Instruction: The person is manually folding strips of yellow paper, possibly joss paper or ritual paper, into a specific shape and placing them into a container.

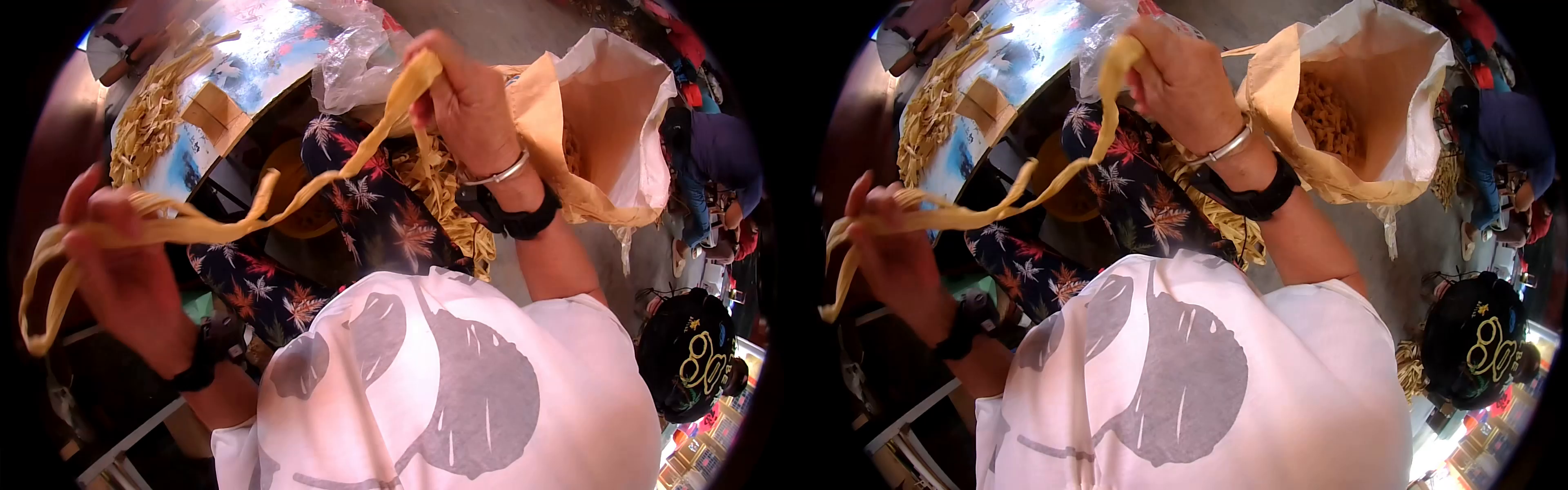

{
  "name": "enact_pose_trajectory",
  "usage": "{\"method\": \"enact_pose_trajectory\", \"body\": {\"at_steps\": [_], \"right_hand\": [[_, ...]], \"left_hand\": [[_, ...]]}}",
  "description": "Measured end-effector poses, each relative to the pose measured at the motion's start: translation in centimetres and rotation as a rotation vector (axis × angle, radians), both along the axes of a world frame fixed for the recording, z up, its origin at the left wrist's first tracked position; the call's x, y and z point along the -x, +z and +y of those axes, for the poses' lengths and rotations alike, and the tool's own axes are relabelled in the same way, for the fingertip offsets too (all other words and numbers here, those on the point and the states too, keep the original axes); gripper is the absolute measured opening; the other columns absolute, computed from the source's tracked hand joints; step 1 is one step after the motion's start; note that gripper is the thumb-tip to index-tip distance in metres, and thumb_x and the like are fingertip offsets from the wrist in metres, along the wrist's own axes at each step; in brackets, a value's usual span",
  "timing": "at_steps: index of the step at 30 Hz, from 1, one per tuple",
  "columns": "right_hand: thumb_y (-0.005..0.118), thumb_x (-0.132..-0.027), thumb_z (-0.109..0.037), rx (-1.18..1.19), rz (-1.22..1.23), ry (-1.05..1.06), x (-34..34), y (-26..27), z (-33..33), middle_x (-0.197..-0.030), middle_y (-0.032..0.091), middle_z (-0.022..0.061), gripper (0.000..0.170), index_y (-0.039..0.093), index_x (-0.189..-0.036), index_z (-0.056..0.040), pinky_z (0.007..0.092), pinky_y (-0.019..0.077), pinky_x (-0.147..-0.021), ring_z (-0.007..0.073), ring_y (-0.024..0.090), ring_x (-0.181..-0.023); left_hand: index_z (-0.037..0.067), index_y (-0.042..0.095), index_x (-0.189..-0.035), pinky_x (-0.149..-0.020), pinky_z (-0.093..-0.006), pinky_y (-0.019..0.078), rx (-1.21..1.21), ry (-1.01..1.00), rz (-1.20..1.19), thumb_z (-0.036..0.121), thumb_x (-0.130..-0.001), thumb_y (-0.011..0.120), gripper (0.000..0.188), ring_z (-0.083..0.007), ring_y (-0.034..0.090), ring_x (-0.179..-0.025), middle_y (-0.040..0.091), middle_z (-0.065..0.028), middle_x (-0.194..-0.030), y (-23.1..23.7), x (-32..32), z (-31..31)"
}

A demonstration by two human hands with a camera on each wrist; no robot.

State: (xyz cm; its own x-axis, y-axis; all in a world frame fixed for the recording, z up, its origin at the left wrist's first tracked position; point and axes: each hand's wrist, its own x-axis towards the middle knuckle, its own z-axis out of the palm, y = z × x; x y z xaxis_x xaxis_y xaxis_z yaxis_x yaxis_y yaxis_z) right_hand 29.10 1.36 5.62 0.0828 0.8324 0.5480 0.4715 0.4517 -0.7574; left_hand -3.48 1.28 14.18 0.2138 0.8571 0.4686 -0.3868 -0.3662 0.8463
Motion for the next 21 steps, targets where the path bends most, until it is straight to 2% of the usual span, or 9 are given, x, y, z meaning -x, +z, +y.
{"method": "enact_pose_trajectory", "body": {"at_steps": [1, 3, 6, 8, 10, 14, 16, 19, 21], "right_hand": [[0.055, -0.094, -0.003, -0.097, 0.049, 0.048, 1.1, 2.4, 0.3, -0.077, 0.065, 0.0031, 0.015, 0.06, -0.106, -0.0091, 0.0263, 0.0499, -0.053, 0.0091, 0.063, -0.062], [0.066, -0.086, -0.011, -0.728, -0.305, 0.016, 4.1, 5.9, 3.2, -0.071, 0.067, 0.0099, 0.014, 0.062, -0.099, -0.0076, 0.033, 0.0544, -0.057, 0.0261, 0.069, -0.063], [0.07, -0.081, -0.022, -0.533, -0.369, 0.132, 8.8, 7.7, 1.3, -0.078, 0.067, 0.0101, 0.022, 0.063, -0.098, -0.0107, 0.0389, 0.0534, -0.062, 0.0302, 0.069, -0.074], [0.068, -0.08, -0.014, -0.538, -0.322, 0.268, 8.1, 7.8, 1.3, -0.082, 0.064, 0.0151, 0.03, 0.057, -0.107, -0.0079, 0.0419, 0.0518, -0.065, 0.0348, 0.066, -0.078], [0.062, -0.089, -0.005, -0.54, -0.392, 0.207, 8.1, 7.1, 2.3, -0.083, 0.066, 0.0054, 0.013, 0.062, -0.102, -0.0081, 0.0297, 0.0518, -0.061, 0.0175, 0.064, -0.068], [0.065, -0.082, -0.012, -0.218, -0.357, 0.275, 7.2, 1.5, 2.4, -0.08, 0.064, 0.0092, 0.014, 0.06, -0.095, -0.0085, 0.0403, 0.0509, -0.072, 0.0327, 0.061, -0.079], [0.063, -0.081, -0.007, -0.128, -0.43, 0.315, 6.5, -2.2, 2.5, -0.086, 0.063, 0.011, 0.015, 0.06, -0.095, -0.0067, 0.039, 0.0499, -0.077, 0.0322, 0.06, -0.087], [0.061, -0.079, -0.004, -0.064, -0.581, 0.257, 5.9, -6.8, 2.2, -0.09, 0.062, 0.0112, 0.016, 0.06, -0.095, -0.0056, 0.0386, 0.0493, -0.079, 0.0325, 0.059, -0.092], [0.061, -0.078, -0.003, -0.047, -0.614, 0.204, 4.2, -9.3, 1.6, -0.092, 0.062, 0.0109, 0.017, 0.059, -0.095, -0.0058, 0.0386, 0.0488, -0.082, 0.0322, 0.058, -0.095]], "left_hand": [[-0.004, 0.046, -0.129, -0.081, -0.0276, 0.0446, -0.046, 0.023, 0.156, 0.025, -0.099, 0.056, 0.042, -0.0131, 0.05, -0.079, 0.056, -0.0034, -0.089, -0.7, -1.6, -0.1], [-0.002, 0.051, -0.128, -0.071, -0.0224, 0.0442, -0.041, -0.056, 0.306, 0.021, -0.096, 0.062, 0.041, -0.0083, 0.051, -0.072, 0.06, 0.0002, -0.086, -1.7, -4.5, -0.3], [0.002, 0.061, -0.123, -0.068, -0.0206, 0.0437, 0.155, 0.035, 0.346, 0.011, -0.09, 0.07, 0.036, -0.0046, 0.058, -0.083, 0.066, -0.0006, -0.097, -3.2, -7.3, -1.4], [0.002, 0.062, -0.121, -0.07, -0.0214, 0.0451, 0.227, 0.11, 0.305, 0.013, -0.09, 0.071, 0.034, -0.0044, 0.058, -0.084, 0.067, -0.0004, -0.099, -3.6, -6.2, -0.9], [0.002, 0.064, -0.116, -0.074, -0.0236, 0.0486, 0.27, 0.185, 0.205, 0.015, -0.093, 0.068, 0.026, -0.0075, 0.062, -0.087, 0.069, -0.0034, -0.103, -3.1, -5.1, -1.1], [0.002, 0.065, -0.113, -0.086, -0.0326, 0.0499, 0.081, 0.092, -0.22, 0.017, -0.098, 0.058, 0.023, -0.0174, 0.064, -0.099, 0.069, -0.0105, -0.107, -1.5, 1.9, 0.6], [0.001, 0.063, -0.114, -0.099, -0.0413, 0.0446, -0.053, 0.013, -0.229, 0.019, -0.099, 0.055, 0.025, -0.0236, 0.062, -0.107, 0.068, -0.0133, -0.11, 0.6, 6.0, 0.8], [0.001, 0.062, -0.101, -0.094, -0.0412, 0.0432, -0.04, -0.044, -0.462, 0.017, -0.099, 0.053, 0.019, -0.0246, 0.058, -0.1, 0.064, -0.0133, -0.104, 3.3, 10.7, -0.5], [0.002, 0.061, -0.098, -0.09, -0.0407, 0.0432, -0.05, 0.107, -0.516, 0.016, -0.098, 0.053, 0.017, -0.0254, 0.056, -0.097, 0.061, -0.0148, -0.102, 3.8, 11.6, -1.4]]}}
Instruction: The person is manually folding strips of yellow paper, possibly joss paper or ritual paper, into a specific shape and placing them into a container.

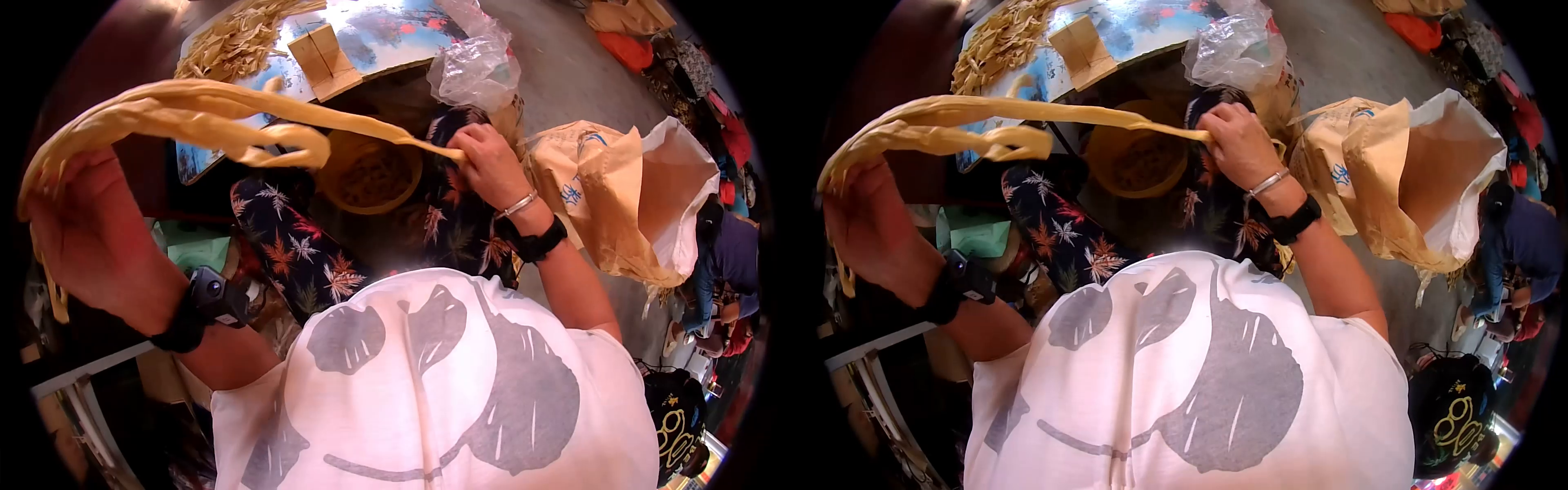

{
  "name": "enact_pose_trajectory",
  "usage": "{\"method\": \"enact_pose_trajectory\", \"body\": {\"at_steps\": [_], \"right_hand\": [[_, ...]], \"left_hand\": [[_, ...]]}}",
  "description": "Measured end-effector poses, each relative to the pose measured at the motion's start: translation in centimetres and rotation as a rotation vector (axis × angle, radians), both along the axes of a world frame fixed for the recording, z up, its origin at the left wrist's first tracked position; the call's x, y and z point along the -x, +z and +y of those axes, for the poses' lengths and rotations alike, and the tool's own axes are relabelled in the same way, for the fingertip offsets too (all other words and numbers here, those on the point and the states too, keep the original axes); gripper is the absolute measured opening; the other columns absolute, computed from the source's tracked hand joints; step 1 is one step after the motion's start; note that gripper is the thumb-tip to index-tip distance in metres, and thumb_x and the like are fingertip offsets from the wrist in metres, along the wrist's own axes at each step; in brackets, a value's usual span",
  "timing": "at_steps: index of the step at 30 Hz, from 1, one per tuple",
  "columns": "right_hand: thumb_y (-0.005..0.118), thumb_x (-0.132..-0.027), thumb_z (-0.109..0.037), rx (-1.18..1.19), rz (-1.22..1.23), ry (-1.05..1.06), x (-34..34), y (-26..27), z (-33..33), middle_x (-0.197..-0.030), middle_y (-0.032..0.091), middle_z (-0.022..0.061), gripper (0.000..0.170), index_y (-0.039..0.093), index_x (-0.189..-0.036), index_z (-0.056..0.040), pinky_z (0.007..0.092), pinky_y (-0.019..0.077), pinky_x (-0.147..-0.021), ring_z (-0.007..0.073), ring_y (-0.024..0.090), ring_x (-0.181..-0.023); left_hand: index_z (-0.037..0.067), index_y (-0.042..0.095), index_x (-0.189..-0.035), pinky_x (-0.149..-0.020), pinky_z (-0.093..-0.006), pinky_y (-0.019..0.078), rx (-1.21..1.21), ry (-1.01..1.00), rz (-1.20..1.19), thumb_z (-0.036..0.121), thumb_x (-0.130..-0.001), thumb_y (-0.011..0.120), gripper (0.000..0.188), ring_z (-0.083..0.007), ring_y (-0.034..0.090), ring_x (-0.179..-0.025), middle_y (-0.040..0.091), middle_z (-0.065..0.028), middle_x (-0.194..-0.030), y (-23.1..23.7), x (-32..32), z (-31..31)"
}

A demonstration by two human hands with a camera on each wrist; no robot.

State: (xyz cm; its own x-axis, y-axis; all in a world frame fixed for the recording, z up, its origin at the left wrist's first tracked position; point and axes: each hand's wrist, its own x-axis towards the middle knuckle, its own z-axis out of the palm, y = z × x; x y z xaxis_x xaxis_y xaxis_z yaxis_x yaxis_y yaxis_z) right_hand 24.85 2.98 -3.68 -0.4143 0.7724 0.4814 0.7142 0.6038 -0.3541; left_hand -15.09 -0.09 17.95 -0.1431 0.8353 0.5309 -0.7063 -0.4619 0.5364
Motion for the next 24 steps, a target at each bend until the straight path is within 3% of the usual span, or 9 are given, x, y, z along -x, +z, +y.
{"method": "enact_pose_trajectory", "body": {"at_steps": [4, 7, 10, 14, 16, 18, 20, 21, 24], "right_hand": [[0.059, -0.081, -0.002, 0.029, -0.107, -0.238, -3.6, 0.1, -1.7, -0.089, 0.063, 0.0135, 0.014, 0.058, -0.095, -0.0048, 0.0414, 0.0497, -0.079, 0.0347, 0.06, -0.092], [0.059, -0.085, -0.005, 0.317, -0.034, -0.407, -3.0, 2.7, -2.0, -0.084, 0.065, 0.0176, 0.012, 0.056, -0.096, -0.0025, 0.0442, 0.0504, -0.074, 0.0378, 0.064, -0.084], [0.059, -0.087, -0.01, 0.434, 0.123, -0.24, 0.0, 4.1, -1.4, -0.082, 0.066, 0.021, 0.014, 0.056, -0.097, -0.0004, 0.0459, 0.0505, -0.07, 0.0402, 0.065, -0.079], [0.057, -0.086, -0.011, 0.668, 0.356, 0.004, 4.2, 1.0, 1.9, -0.088, 0.068, 0.0202, 0.031, 0.061, -0.116, -0.0013, 0.0396, 0.0529, -0.075, 0.0356, 0.067, -0.08], [0.058, -0.085, -0.009, 1.097, 0.631, -0.127, 7.0, -0.9, 3.2, -0.092, 0.069, 0.0191, 0.031, 0.064, -0.115, -0.0032, 0.0394, 0.0532, -0.078, 0.0345, 0.068, -0.081], [0.057, -0.089, -0.003, 1.152, 0.583, -0.059, 9.4, -4.2, 4.0, -0.087, 0.066, 0.0063, 0.036, 0.061, -0.124, -0.0103, 0.0298, 0.0524, -0.056, 0.0118, 0.06, -0.062], [0.059, -0.088, -0.005, 0.816, 0.243, -0.014, 11.5, -10.4, 4.9, -0.09, 0.069, 0.0102, 0.038, 0.06, -0.125, -0.0146, 0.0348, 0.0554, -0.065, 0.0196, 0.067, -0.071], [0.061, -0.088, -0.01, 0.618, 0.12, 0.055, 12.3, -13.9, 5.1, -0.104, 0.069, 0.0165, 0.042, 0.056, -0.129, -0.0145, 0.0399, 0.0537, -0.081, 0.0295, 0.068, -0.093], [0.057, -0.09, -0.021, 0.657, 0.013, 0.203, 15.3, -20.4, 5.2, -0.12, 0.064, 0.0201, 0.048, 0.049, -0.138, -0.0175, 0.0463, 0.0488, -0.091, 0.0429, 0.061, -0.105]], "left_hand": [[0.004, 0.062, -0.103, -0.092, -0.0416, 0.0446, 0.051, -0.015, -0.034, 0.019, -0.099, 0.052, 0.018, -0.0254, 0.059, -0.096, 0.063, -0.0133, -0.102, -2.7, -1.4, 0.1], [0.006, 0.062, -0.106, -0.093, -0.0423, 0.0469, 0.203, 0.031, 0.044, 0.02, -0.101, 0.052, 0.019, -0.0237, 0.061, -0.091, 0.064, -0.0096, -0.101, -8.4, -6.1, 1.9], [0.006, 0.062, -0.106, -0.091, -0.0398, 0.0497, 0.439, -0.036, 0.101, 0.021, -0.101, 0.053, 0.018, -0.0196, 0.061, -0.09, 0.065, -0.008, -0.099, -16.2, -8.7, 4.2], [0.001, 0.06, -0.113, -0.087, -0.0339, 0.0537, 0.784, -0.136, 0.74, 0.017, -0.094, 0.064, 0.024, -0.0189, 0.065, -0.093, 0.065, -0.007, -0.1, -26.7, -8.9, 6.3], [-0.003, 0.058, -0.12, -0.079, -0.0288, 0.0558, 0.953, -0.118, 1.142, 0.012, -0.092, 0.066, 0.033, -0.0189, 0.066, -0.091, 0.066, -0.0101, -0.104, -28.8, -8.5, 7.0], [-0.005, 0.058, -0.123, -0.076, -0.0276, 0.0564, 0.87, 0.01, 1.13, 0.008, -0.092, 0.064, 0.035, -0.0194, 0.068, -0.087, 0.066, -0.0127, -0.109, -28.8, -8.2, 6.0], [-0.006, 0.06, -0.121, -0.077, -0.0271, 0.0562, 0.882, 0.043, 0.985, 0.008, -0.093, 0.063, 0.032, -0.0188, 0.068, -0.087, 0.066, -0.0132, -0.11, -27.7, -7.6, 4.9], [-0.005, 0.062, -0.118, -0.077, -0.0266, 0.0556, 0.832, 0.09, 0.927, 0.007, -0.096, 0.059, 0.026, -0.017, 0.068, -0.085, 0.068, -0.0125, -0.108, -26.5, -7.3, 4.3], [-0.003, 0.064, -0.116, -0.078, -0.0254, 0.0549, 0.689, 0.276, 0.884, 0.006, -0.098, 0.057, 0.022, -0.0151, 0.068, -0.085, 0.069, -0.0109, -0.104, -23.0, -5.4, 2.6]]}}
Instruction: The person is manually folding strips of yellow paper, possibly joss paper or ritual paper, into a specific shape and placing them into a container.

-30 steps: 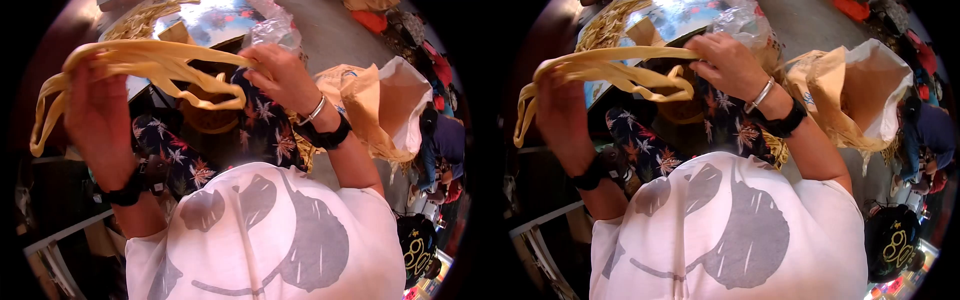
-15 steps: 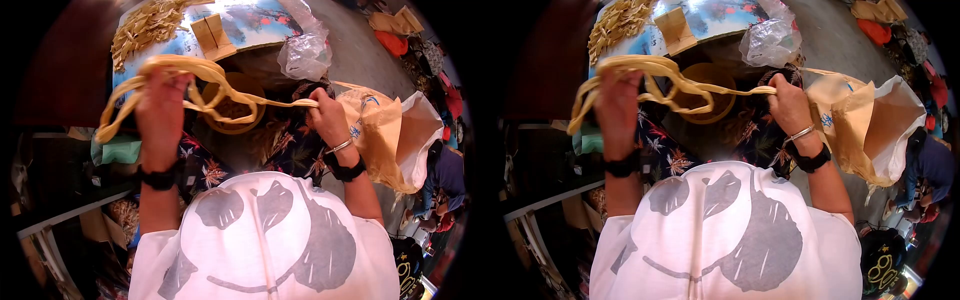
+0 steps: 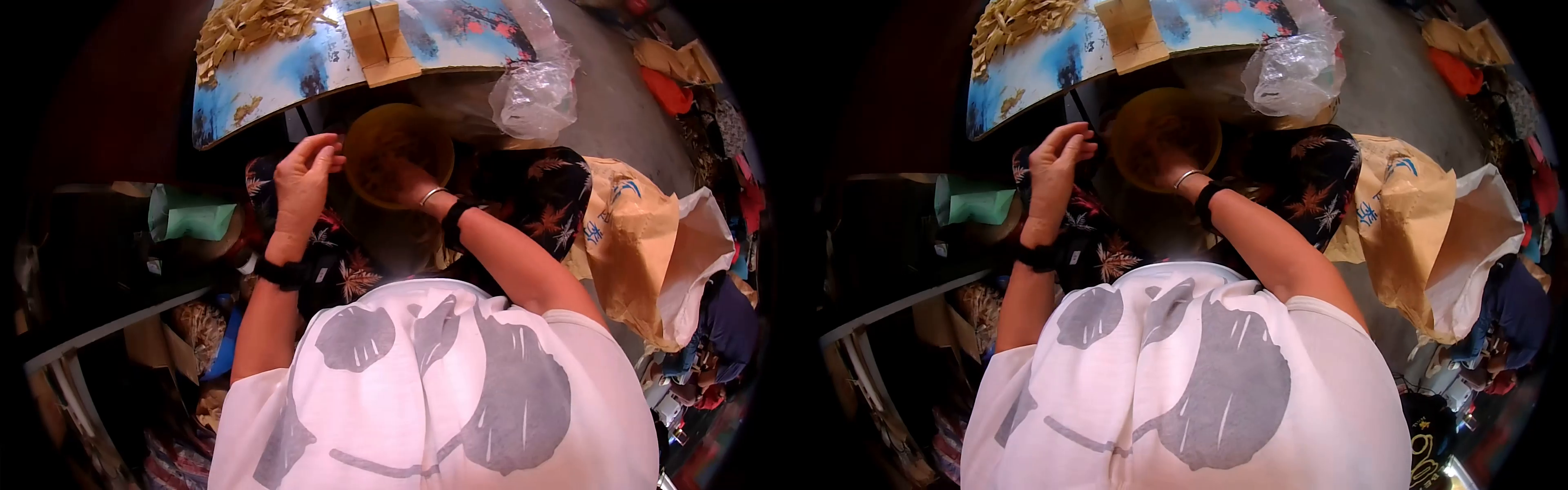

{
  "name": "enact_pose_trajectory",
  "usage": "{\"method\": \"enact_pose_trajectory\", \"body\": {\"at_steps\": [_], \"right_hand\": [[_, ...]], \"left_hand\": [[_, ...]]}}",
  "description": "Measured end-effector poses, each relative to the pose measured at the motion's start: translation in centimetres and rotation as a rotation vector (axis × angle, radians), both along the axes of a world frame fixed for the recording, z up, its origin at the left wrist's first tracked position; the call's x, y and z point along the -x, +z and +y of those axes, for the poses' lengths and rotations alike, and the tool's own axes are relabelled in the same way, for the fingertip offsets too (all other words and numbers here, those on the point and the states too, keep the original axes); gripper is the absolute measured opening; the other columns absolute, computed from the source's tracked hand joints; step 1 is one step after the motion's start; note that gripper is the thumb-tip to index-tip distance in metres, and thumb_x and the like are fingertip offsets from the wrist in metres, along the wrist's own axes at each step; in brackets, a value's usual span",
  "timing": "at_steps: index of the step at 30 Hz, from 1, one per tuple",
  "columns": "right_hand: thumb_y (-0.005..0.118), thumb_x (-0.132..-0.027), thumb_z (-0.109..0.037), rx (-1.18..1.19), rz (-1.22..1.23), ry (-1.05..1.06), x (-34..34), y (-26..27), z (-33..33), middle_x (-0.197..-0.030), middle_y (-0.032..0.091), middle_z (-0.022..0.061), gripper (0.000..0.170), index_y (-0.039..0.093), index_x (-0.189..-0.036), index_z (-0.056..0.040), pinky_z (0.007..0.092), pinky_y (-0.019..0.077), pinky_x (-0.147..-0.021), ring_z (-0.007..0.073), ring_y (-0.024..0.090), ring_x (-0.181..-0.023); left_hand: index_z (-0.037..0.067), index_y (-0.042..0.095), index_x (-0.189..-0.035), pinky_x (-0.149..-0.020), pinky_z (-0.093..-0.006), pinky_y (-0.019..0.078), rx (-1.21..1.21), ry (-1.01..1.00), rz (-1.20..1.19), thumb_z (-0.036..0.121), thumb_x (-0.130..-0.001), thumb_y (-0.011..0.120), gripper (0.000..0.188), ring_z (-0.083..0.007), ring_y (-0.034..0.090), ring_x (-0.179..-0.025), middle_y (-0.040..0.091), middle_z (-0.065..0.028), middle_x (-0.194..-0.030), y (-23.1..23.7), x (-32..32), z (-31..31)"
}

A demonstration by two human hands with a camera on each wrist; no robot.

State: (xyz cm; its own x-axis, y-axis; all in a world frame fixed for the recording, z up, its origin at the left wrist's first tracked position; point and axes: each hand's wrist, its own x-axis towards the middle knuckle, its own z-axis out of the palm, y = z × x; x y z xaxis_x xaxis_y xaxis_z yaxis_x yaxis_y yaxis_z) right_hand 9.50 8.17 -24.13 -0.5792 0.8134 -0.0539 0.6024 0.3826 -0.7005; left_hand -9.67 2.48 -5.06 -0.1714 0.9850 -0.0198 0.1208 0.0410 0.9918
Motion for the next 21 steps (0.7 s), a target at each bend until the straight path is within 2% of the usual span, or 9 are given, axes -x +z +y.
{"method": "enact_pose_trajectory", "body": {"at_steps": [2, 4, 6, 10, 16, 18, 20, 21], "right_hand": [[0.061, -0.086, -0.019, -0.24, -0.137, -0.011, 0.5, 0.0, -1.9, -0.125, 0.061, 0.0217, 0.048, 0.055, -0.133, -0.013, 0.0445, 0.0471, -0.097, 0.0356, 0.06, -0.113], [0.061, -0.085, -0.018, -0.721, -0.275, 0.068, 0.2, -1.5, -3.2, -0.12, 0.064, 0.0208, 0.045, 0.057, -0.13, -0.0121, 0.0474, 0.0483, -0.095, 0.035, 0.064, -0.108], [0.059, -0.085, -0.016, -0.538, -0.412, 0.037, 0.1, -2.1, -4.2, -0.11, 0.068, 0.0191, 0.039, 0.061, -0.124, -0.011, 0.0489, 0.0514, -0.09, 0.0336, 0.068, -0.099], [0.055, -0.087, -0.013, -0.086, -0.424, 0.195, -0.5, 0.1, -4.6, -0.091, 0.072, 0.0152, 0.025, 0.069, -0.108, -0.0097, 0.0474, 0.0564, -0.078, 0.0337, 0.072, -0.082], [0.057, -0.086, -0.014, 0.018, -0.489, 0.207, 0.3, -0.7, -5.6, -0.095, 0.071, 0.0183, 0.021, 0.073, -0.098, -0.0077, 0.042, 0.0567, -0.077, 0.0347, 0.07, -0.091], [0.058, -0.087, -0.016, -0.551, -0.357, 0.125, 0.1, -2.5, -5.7, -0.099, 0.071, 0.0191, 0.022, 0.073, -0.1, -0.0076, 0.0417, 0.0558, -0.08, 0.0346, 0.07, -0.094], [0.057, -0.087, -0.017, -0.579, -0.279, 0.167, 0.0, 0.4, -4.8, -0.101, 0.071, 0.0195, 0.023, 0.073, -0.101, -0.0078, 0.0417, 0.0547, -0.083, 0.0345, 0.069, -0.096], [0.057, -0.087, -0.017, -0.327, -0.275, 0.252, 0.1, 7.5, -3.3, -0.102, 0.071, 0.0195, 0.024, 0.074, -0.102, -0.0081, 0.0419, 0.0542, -0.084, 0.0346, 0.069, -0.096]], "left_hand": [[-0.001, 0.065, -0.114, -0.079, -0.0245, 0.0542, -0.095, 0.105, 0.038, 0.007, -0.099, 0.055, 0.02, -0.0135, 0.067, -0.085, 0.07, -0.0089, -0.1, 2.0, 1.0, -1.7], [0.0, 0.067, -0.112, -0.077, -0.0238, 0.0536, -0.111, 0.203, 0.071, 0.008, -0.1, 0.054, 0.019, -0.0119, 0.066, -0.084, 0.07, -0.0073, -0.098, 2.8, 2.2, -3.6], [0.001, 0.067, -0.112, -0.078, -0.0233, 0.0532, -0.154, 0.259, 0.2, 0.008, -0.101, 0.054, 0.019, -0.0114, 0.065, -0.083, 0.07, -0.0064, -0.097, 2.7, 3.5, -5.4], [0.001, 0.067, -0.111, -0.078, -0.0233, 0.0531, -0.091, 0.428, 0.241, 0.008, -0.101, 0.053, 0.018, -0.0113, 0.065, -0.084, 0.069, -0.006, -0.097, 2.0, 5.3, -8.5], [0.0, 0.066, -0.109, -0.08, -0.025, 0.054, 0.012, 0.526, 0.369, 0.004, -0.1, 0.053, 0.016, -0.0132, 0.065, -0.085, 0.069, -0.0057, -0.098, -2.3, 8.2, -12.3], [0.0, 0.067, -0.107, -0.08, -0.028, 0.0534, 0.053, 0.505, 0.489, 0.008, -0.099, 0.055, 0.017, -0.0156, 0.066, -0.086, 0.069, -0.0067, -0.098, -5.0, 9.3, -14.5], [0.0, 0.068, -0.106, -0.079, -0.0302, 0.053, 0.133, 0.406, 0.69, 0.011, -0.098, 0.057, 0.018, -0.0168, 0.066, -0.087, 0.07, -0.008, -0.1, -7.8, 10.4, -17.7], [0.0, 0.069, -0.105, -0.08, -0.0315, 0.0523, 0.318, 0.329, 0.613, 0.013, -0.096, 0.059, 0.019, -0.0182, 0.066, -0.088, 0.07, -0.0081, -0.102, -9.0, 10.1, -19.6]]}}
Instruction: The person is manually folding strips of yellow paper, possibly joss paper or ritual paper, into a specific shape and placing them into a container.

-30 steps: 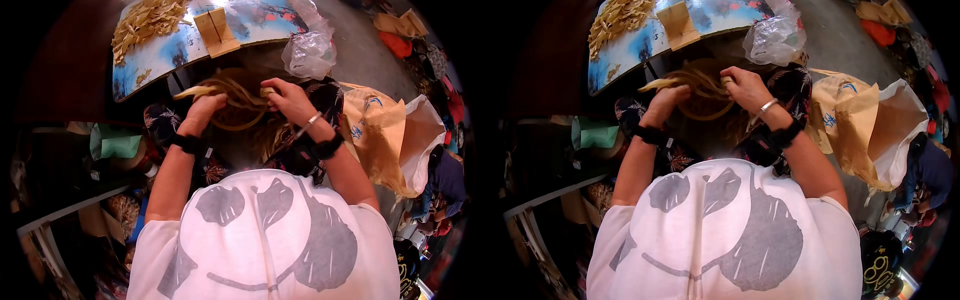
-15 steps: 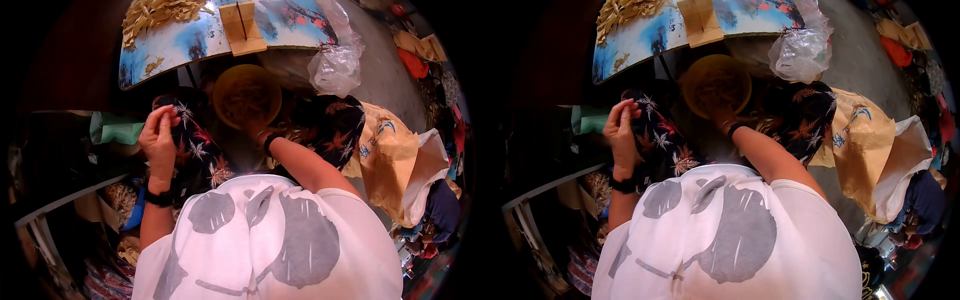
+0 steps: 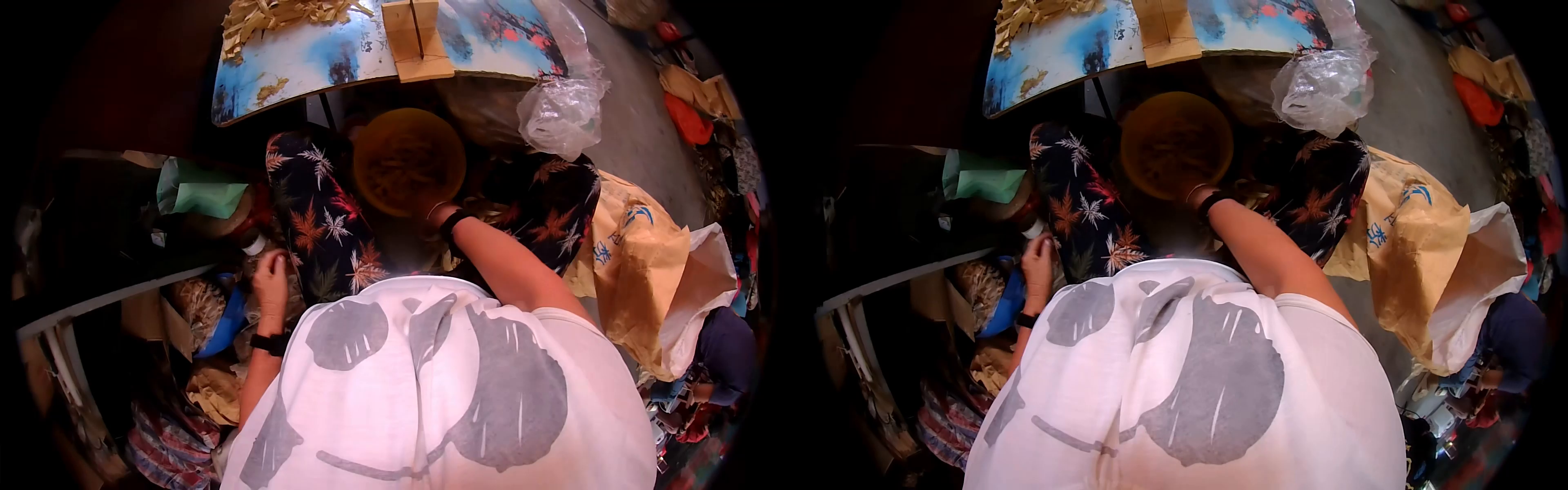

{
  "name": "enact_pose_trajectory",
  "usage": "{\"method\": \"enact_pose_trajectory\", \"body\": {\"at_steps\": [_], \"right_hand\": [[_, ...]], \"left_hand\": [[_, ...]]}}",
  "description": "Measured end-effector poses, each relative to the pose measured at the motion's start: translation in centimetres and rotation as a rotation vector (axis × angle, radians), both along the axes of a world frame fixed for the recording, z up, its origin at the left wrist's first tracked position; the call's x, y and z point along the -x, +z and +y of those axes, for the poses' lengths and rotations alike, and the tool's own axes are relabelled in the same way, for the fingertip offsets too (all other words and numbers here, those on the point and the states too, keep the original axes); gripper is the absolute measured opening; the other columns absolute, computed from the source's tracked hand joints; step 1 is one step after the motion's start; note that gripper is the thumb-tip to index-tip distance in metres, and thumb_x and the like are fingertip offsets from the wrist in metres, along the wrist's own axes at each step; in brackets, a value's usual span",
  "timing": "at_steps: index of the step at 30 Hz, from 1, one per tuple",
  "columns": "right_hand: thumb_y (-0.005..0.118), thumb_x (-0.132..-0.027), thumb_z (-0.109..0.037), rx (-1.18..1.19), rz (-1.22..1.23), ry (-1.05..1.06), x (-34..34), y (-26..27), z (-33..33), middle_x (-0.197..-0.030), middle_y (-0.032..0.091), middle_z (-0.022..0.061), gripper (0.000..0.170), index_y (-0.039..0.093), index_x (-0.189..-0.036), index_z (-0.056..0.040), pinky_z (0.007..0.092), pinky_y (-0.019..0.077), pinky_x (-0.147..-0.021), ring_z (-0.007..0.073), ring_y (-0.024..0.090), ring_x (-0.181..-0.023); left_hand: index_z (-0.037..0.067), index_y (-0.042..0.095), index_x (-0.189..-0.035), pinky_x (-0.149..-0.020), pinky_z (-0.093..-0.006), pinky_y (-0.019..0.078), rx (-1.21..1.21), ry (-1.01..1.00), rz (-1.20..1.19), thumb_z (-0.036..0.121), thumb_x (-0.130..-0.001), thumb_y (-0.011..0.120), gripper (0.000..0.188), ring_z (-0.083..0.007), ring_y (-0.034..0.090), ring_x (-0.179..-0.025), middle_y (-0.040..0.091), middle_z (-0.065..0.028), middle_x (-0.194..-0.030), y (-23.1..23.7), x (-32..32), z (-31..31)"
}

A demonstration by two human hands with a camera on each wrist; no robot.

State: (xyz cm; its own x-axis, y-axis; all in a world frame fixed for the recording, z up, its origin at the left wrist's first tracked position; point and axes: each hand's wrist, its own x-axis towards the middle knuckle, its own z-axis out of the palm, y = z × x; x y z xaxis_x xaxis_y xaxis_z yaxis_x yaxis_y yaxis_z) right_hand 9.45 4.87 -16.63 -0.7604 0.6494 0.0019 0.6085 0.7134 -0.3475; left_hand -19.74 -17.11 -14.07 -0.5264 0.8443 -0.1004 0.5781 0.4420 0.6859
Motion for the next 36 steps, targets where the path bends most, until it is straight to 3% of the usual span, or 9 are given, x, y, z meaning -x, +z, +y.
{"method": "enact_pose_trajectory", "body": {"at_steps": [1, 3, 4, 5, 8, 11, 21, 30, 36], "right_hand": [[0.054, -0.089, -0.019, 0.076, 0.01, 0.031, 0.0, 0.5, 0.7, -0.109, 0.068, 0.0177, 0.026, 0.072, -0.107, -0.0098, 0.042, 0.0498, -0.09, 0.0332, 0.065, -0.102], [0.048, -0.095, -0.026, 0.057, 0.077, 0.076, 0.4, -4.1, 1.7, -0.128, 0.06, 0.0121, 0.034, 0.066, -0.122, -0.0145, 0.0419, 0.0375, -0.104, 0.0289, 0.055, -0.12], [0.045, -0.098, -0.031, -0.031, 0.136, 0.089, 0.7, -7.0, 1.5, -0.141, 0.054, 0.0084, 0.04, 0.062, -0.131, -0.0175, 0.0418, 0.0295, -0.114, 0.0261, 0.048, -0.132], [0.053, -0.09, -0.022, 0.022, -0.198, 0.339, 0.5, -4.5, 0.6, -0.121, 0.063, 0.014, 0.032, 0.068, -0.116, -0.0122, 0.0415, 0.0417, -0.099, 0.0302, 0.058, -0.113], [0.06, -0.082, -0.018, 0.694, -0.368, 0.406, -0.1, -4.2, -3.2, -0.1, 0.071, 0.0201, 0.028, 0.072, -0.102, -0.0024, 0.042, 0.0535, -0.08, 0.0341, 0.068, -0.091], [0.055, -0.089, -0.024, 0.741, -0.54, 0.564, 1.4, -9.1, -7.5, -0.102, 0.072, 0.0157, 0.03, 0.073, -0.102, -0.0036, 0.041, 0.0523, -0.077, 0.0279, 0.067, -0.087], [0.056, -0.089, -0.024, 1.019, -0.648, 0.662, 0.7, -9.1, -7.1, -0.108, 0.071, 0.0169, 0.03, 0.073, -0.105, -0.0047, 0.0411, 0.0531, -0.08, 0.0303, 0.068, -0.091], [0.056, -0.089, -0.023, 1.383, -0.451, 0.788, 2.6, -9.8, -6.3, -0.108, 0.071, 0.0171, 0.029, 0.073, -0.105, -0.0049, 0.0412, 0.0532, -0.081, 0.0307, 0.068, -0.092], [0.056, -0.089, -0.023, 1.485, -0.325, 0.833, 5.8, -9.3, -5.6, -0.108, 0.071, 0.0172, 0.029, 0.073, -0.105, -0.0051, 0.0413, 0.0533, -0.081, 0.0309, 0.068, -0.092]], "left_hand": [[-0.001, 0.069, -0.105, -0.08, -0.0328, 0.0517, 0.187, -0.01, -0.096, 0.015, -0.095, 0.061, 0.021, -0.0197, 0.066, -0.088, 0.07, -0.0083, -0.104, -1.2, -0.3, -1.8], [-0.001, 0.069, -0.109, -0.082, -0.0325, 0.0512, 0.324, -0.2, -0.588, 0.022, -0.095, 0.061, 0.028, -0.0217, 0.066, -0.089, 0.07, -0.0085, -0.108, -14.7, 3.0, -10.6], [-0.001, 0.068, -0.111, -0.083, -0.0322, 0.0507, 0.49, -0.08, -0.776, 0.024, -0.096, 0.059, 0.03, -0.0214, 0.065, -0.091, 0.07, -0.0084, -0.109, -10.8, 1.3, -10.7], [0.0, 0.067, -0.113, -0.084, -0.0319, 0.0502, 0.538, 0.074, -0.93, 0.025, -0.097, 0.058, 0.031, -0.0211, 0.065, -0.093, 0.069, -0.0083, -0.11, -7.3, -0.3, -9.9], [0.001, 0.064, -0.118, -0.087, -0.0311, 0.0488, 0.436, 0.313, -1.096, 0.029, -0.1, 0.052, 0.036, -0.0201, 0.063, -0.097, 0.068, -0.008, -0.113, -3.0, -2.0, -6.6], [0.001, 0.062, -0.123, -0.091, -0.0303, 0.0473, 0.175, 0.374, -0.985, 0.033, -0.103, 0.047, 0.041, -0.0192, 0.062, -0.102, 0.066, -0.0076, -0.116, -0.5, -1.3, -1.5], [0.007, 0.051, -0.138, -0.116, -0.0491, 0.0239, -0.281, -0.431, 0.627, 0.015, -0.088, 0.064, 0.052, -0.0381, 0.036, -0.138, 0.04, -0.0202, -0.148, 8.2, -3.1, 13.8], [0.007, 0.069, -0.113, -0.116, -0.0601, 0.0138, 0.089, -0.785, 0.498, 0.018, -0.083, 0.056, 0.035, -0.0382, 0.039, -0.134, 0.057, -0.0116, -0.133, 7.9, 0.7, 20.0], [0.006, 0.069, -0.114, -0.101, -0.0486, 0.0378, 0.071, -0.923, 0.343, 0.011, -0.076, 0.061, 0.039, -0.0332, 0.057, -0.113, 0.064, -0.0133, -0.116, 7.0, 1.8, 22.0]]}}
